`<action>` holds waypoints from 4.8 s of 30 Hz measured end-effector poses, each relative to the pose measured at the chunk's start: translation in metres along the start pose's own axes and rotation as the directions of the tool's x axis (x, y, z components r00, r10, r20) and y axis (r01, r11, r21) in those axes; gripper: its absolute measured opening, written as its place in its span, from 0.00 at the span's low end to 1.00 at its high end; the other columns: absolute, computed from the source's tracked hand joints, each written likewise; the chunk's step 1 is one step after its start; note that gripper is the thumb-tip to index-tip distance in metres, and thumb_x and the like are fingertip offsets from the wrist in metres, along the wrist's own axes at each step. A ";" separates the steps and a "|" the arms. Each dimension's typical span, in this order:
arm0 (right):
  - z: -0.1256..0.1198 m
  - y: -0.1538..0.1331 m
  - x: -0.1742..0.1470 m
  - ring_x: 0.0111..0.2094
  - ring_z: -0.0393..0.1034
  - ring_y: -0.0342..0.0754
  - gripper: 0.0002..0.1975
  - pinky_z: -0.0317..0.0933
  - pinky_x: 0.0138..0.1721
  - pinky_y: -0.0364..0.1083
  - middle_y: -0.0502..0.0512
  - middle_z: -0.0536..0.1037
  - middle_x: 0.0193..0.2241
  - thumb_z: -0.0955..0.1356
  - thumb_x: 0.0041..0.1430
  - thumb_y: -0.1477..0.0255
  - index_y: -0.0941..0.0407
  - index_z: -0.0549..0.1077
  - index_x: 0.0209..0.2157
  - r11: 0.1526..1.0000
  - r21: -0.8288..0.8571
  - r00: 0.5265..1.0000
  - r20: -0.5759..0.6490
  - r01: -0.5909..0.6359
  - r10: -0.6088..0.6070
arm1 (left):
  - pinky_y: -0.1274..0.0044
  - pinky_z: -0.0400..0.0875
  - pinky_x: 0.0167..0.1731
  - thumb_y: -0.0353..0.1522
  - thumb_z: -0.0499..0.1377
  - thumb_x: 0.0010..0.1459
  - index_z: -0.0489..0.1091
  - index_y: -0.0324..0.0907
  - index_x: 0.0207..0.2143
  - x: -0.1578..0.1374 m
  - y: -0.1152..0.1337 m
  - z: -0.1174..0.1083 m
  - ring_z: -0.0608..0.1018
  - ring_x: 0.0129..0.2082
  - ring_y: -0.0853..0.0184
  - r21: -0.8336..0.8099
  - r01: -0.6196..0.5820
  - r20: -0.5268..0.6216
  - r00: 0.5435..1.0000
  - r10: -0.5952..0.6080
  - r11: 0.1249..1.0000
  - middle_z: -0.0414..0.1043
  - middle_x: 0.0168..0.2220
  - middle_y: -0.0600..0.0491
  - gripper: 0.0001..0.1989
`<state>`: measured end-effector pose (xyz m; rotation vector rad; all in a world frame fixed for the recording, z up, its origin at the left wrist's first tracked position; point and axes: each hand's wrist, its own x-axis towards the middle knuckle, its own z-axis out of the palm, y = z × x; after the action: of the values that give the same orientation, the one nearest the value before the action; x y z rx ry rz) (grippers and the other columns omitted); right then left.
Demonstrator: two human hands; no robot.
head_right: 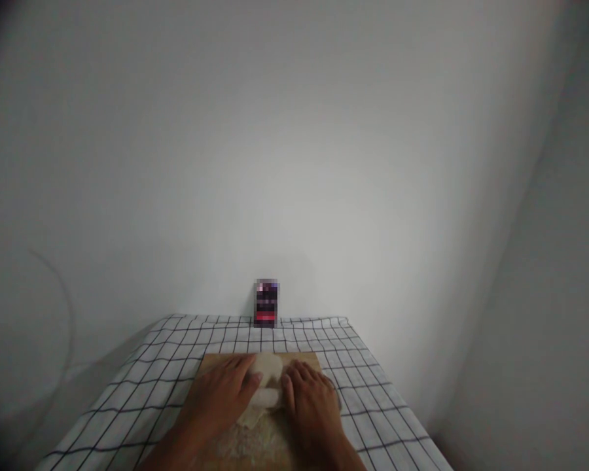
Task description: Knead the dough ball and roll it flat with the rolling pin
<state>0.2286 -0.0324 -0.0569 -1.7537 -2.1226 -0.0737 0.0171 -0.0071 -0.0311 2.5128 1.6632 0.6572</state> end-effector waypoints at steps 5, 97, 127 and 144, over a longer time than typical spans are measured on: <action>-0.005 0.000 0.011 0.62 0.69 0.52 0.24 0.60 0.63 0.52 0.57 0.76 0.61 0.54 0.76 0.65 0.52 0.77 0.55 1.000 0.000 1.000 0.015 0.017 -0.017 | 0.58 0.71 0.57 0.40 0.49 0.71 0.73 0.43 0.57 0.001 -0.001 0.001 0.78 0.57 0.52 -0.006 -0.008 -0.040 0.999 0.008 1.000 0.78 0.57 0.44 0.21; -0.015 0.006 0.017 0.60 0.69 0.51 0.22 0.61 0.60 0.51 0.57 0.76 0.60 0.53 0.77 0.65 0.54 0.74 0.56 0.997 -0.033 0.997 0.053 0.065 -0.063 | 0.62 0.72 0.54 0.38 0.48 0.71 0.70 0.38 0.59 0.003 0.011 0.004 0.79 0.55 0.52 0.235 0.028 -0.068 0.998 -0.012 0.972 0.78 0.56 0.41 0.22; -0.013 -0.006 -0.023 0.67 0.62 0.55 0.23 0.53 0.66 0.60 0.58 0.69 0.67 0.53 0.77 0.64 0.51 0.68 0.64 0.998 -0.041 0.999 -0.017 0.042 -0.043 | 0.57 0.61 0.64 0.41 0.47 0.72 0.66 0.39 0.63 -0.030 0.022 0.007 0.71 0.65 0.51 0.289 -0.015 -0.116 0.992 0.050 0.957 0.70 0.65 0.40 0.24; -0.015 -0.001 0.026 0.64 0.66 0.54 0.22 0.58 0.63 0.54 0.60 0.75 0.61 0.55 0.76 0.65 0.55 0.73 0.59 0.999 -0.020 0.999 0.009 0.037 -0.037 | 0.59 0.66 0.60 0.35 0.49 0.70 0.71 0.37 0.58 0.008 0.020 0.000 0.75 0.60 0.51 0.306 0.056 -0.079 0.996 -0.033 0.950 0.76 0.59 0.39 0.21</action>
<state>0.2273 -0.0122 -0.0345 -1.7288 -2.1679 -0.0979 0.0372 -0.0085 -0.0227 2.6735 1.9824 0.5266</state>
